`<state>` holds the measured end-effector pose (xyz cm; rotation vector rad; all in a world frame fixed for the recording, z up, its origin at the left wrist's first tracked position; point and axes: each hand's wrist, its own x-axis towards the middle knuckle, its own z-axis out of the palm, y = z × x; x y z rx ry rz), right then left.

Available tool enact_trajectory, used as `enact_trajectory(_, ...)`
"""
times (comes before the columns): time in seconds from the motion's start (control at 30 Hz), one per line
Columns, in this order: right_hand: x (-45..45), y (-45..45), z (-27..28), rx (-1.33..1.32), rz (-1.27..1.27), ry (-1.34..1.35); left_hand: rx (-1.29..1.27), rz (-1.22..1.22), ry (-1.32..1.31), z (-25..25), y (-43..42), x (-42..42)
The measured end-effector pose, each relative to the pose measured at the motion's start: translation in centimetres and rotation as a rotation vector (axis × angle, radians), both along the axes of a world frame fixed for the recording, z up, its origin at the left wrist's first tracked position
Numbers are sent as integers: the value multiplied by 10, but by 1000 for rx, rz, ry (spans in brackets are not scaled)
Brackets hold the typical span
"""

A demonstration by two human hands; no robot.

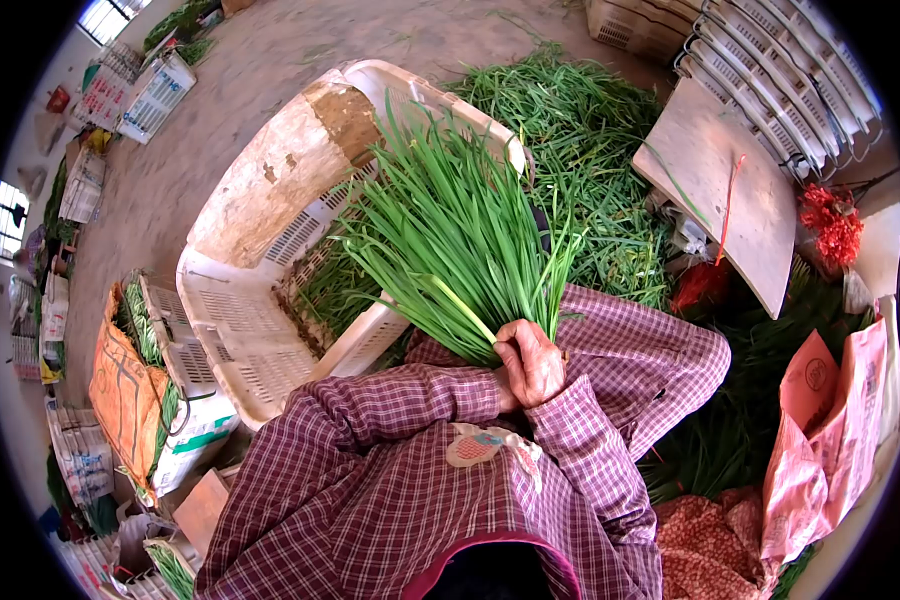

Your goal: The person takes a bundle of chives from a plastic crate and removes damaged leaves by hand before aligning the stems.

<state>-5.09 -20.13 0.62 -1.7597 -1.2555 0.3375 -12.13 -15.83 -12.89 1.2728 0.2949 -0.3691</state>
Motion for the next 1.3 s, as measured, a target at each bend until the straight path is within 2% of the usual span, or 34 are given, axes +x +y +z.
enact_trajectory(0.07,3,-7,-37,124,-28,112,20,-18,-9,1,1,0)
enact_trajectory(0.1,6,-8,-31,124,-29,112,31,-25,-11,3,2,0)
enact_trajectory(0.2,13,-10,-15,77,106,411,132,-99,-63,12,5,3)
enact_trajectory(0.23,9,-9,-14,129,121,688,230,-146,-121,17,7,5)
enact_trajectory(0.3,3,-11,5,258,168,907,456,-247,-263,28,10,11)
enact_trajectory(0.33,1,-11,5,265,150,918,608,-298,-364,34,13,12)
enact_trajectory(0.37,7,-6,5,441,225,971,787,-356,-486,39,14,14)
enact_trajectory(0.43,36,-7,14,688,194,1029,1113,-441,-697,40,16,13)
enact_trajectory(0.47,50,-12,19,891,121,1280,1283,-484,-802,39,17,12)
enact_trajectory(0.5,61,-15,32,987,82,1378,1409,-514,-877,38,16,11)
enact_trajectory(0.57,69,-11,47,787,-75,1319,1588,-540,-974,33,16,9)
enact_trajectory(0.63,68,-3,34,165,-182,947,1694,-529,-1027,38,14,12)
enact_trajectory(0.67,61,6,17,138,-103,658,1672,-689,-826,49,6,18)
enact_trajectory(0.7,57,19,-2,174,-91,351,1104,-504,-640,26,4,21)
enact_trajectory(0.73,55,27,8,67,-113,213,531,-269,-502,18,4,25)
enact_trajectory(0.77,53,35,18,-39,-131,77,627,-279,-568,10,5,20)
enact_trajectory(0.8,51,42,18,-40,-126,79,722,-289,-632,20,9,14)
enact_trajectory(0.87,49,53,20,-143,-178,-117,915,-315,-766,40,17,6)
enact_trajectory(0.9,49,56,18,-142,-178,-119,916,-314,-767,48,19,6)
enact_trajectory(0.97,51,60,10,-187,-217,-266,1184,-497,-777,58,23,8)
enact_trajectory(1.03,51,58,13,-129,-222,-303,1185,-418,-851,49,20,9)
enact_trajectory(1.1,49,52,16,-105,-226,-216,997,-360,-780,42,18,9)
enact_trajectory(1.13,49,48,17,-76,-256,-233,958,-466,-721,60,22,12)
enact_trajectory(1.2,49,38,18,-82,-240,-146,862,-436,-689,-5,13,7)
enact_trajectory(1.27,45,28,21,-23,-206,-139,702,-400,-626,-21,6,10)
enact_trajectory(1.3,41,23,23,-3,-179,-134,707,-392,-623,17,12,12)
